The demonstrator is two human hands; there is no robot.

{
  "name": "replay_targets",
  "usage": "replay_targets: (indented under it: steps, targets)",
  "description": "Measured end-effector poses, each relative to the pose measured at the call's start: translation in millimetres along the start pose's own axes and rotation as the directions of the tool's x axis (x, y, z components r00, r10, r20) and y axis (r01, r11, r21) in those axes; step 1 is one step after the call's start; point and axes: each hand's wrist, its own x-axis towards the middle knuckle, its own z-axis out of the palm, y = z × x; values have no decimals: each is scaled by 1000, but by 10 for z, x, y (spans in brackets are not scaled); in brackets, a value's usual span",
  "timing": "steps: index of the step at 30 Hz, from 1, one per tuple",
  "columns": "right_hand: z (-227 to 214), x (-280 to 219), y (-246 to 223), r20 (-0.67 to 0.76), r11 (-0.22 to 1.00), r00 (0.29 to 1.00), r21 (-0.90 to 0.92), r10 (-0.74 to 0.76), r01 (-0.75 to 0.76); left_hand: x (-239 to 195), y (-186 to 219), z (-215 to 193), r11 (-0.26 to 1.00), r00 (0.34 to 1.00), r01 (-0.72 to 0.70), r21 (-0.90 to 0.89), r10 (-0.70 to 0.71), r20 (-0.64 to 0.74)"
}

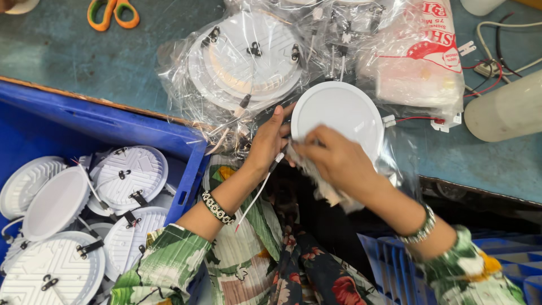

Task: The person repeatedly wipes white circular LED light fixtures with a cloth, then places each fixture into a clear plastic bag. The person handles the items one at a time, wiping the surface and sealing them in packaging.

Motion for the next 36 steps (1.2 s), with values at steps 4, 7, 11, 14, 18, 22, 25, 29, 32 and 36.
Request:
replay_targets:
  steps: [4,7,11,14,18,22,25,29,32,36]
  targets:
    - [-153,-330,-99,-18,999,999,-4,-39,39,-7,10,54,998,998,2,67,2,-68]
    - [-105,-339,-29,-68,999,997,10,-37,38,-26,8,83,997,996,-12,79,18,-85]
    - [62,52,124,-147,997,989,79,6,6,-30,7,79,999,998,9,33,-7,-58]
    - [112,467,306,-187,999,982,49,-9,18,-14,-21,55,1000,997,14,6,-14,-79]
    - [94,638,396,-167,998,986,61,2,8,-9,-16,43,999,994,41,2,-41,-104]
    - [28,256,211,-69,999,997,27,-34,36,-20,14,52,999,996,35,22,-33,-77]
    - [-80,-181,70,25,999,1000,33,-10,9,-44,16,69,999,998,6,33,-3,-70]
    - [-298,-489,142,55,998,997,33,45,-47,-36,21,106,998,997,2,61,3,-71]
    - [-547,-573,349,67,994,993,46,101,-104,-19,26,128,998,996,22,53,-18,-87]
    - [-953,-597,730,-237,960,958,-185,162,-208,-14,51,136,994,996,30,102,-21,-92]
